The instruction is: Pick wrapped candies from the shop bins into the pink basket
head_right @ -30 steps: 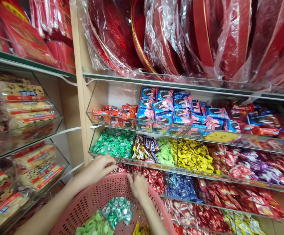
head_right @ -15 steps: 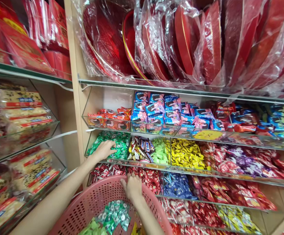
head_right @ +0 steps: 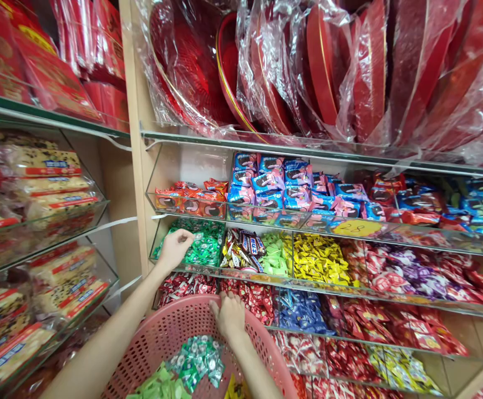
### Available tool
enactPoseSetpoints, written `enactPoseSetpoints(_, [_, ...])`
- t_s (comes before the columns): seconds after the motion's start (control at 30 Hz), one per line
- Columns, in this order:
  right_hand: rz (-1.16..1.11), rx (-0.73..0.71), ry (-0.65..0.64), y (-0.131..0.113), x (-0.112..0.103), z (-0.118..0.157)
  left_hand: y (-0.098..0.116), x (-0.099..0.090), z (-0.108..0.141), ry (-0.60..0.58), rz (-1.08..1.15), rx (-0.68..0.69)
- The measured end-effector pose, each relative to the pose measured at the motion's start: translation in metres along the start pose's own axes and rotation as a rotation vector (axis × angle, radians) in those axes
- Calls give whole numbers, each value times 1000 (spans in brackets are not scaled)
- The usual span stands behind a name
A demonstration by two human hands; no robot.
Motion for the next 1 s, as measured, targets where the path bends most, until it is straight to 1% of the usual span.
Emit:
enactPoseSetpoints(0.07, [-2, 15, -4, 2, -1, 1, 3, -2, 12, -54, 237, -116])
enactPoseSetpoints(0.13, [-6, 24, -13, 2, -2, 1, 6, -2, 26, -124, 389, -198])
enactPoseSetpoints(0.2, [-11, 29, -21, 1, -1, 2, 9, -3, 39, -179, 463, -242])
enactPoseSetpoints(0.3, [-16, 25, -33, -2, 2, 1, 6, -8, 51, -260, 457, -260])
enactPoseSetpoints(0.37, [-14, 10, -42, -5, 4, 0, 1, -10, 57, -384, 401, -246])
enactPoseSetpoints(0.47, [-8, -9, -50, -8, 7, -2, -12, -6, 69, -682, 307, -170])
enactPoseSetpoints(0.53, [-3, -22, -51, -10, 9, -2, -21, 3, 79, -854, 242, -105])
enactPoseSetpoints(0.6, [4, -34, -57, -10, 11, -3, -28, 15, 91, -962, 149, -65])
enactPoseSetpoints(0.67, [15, -41, -66, -11, 12, -3, -34, 30, 103, -1056, 71, -88])
enactPoseSetpoints(0.73, [26, -41, -77, -11, 12, -3, -37, 43, 113, -1137, 45, -160])
enactPoseSetpoints(0.8, [30, -45, -81, -10, 11, -3, -40, 54, 119, -1165, 32, -210])
enactPoseSetpoints(0.83, [29, -48, -80, -9, 11, -3, -41, 58, 121, -1170, 26, -213])
enactPoseSetpoints(1.0, [15, -35, -71, 0, 12, -3, -49, 78, 130, -1220, 32, -161])
Point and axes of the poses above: each hand's wrist, its own z-axis away from the middle knuckle, its own x-axis out of the palm, y = z × x, the point moved 1 cm from there along -z, towards the middle knuckle, and after that the axes turned 11 degrees about -z, right-handed, at the moved point
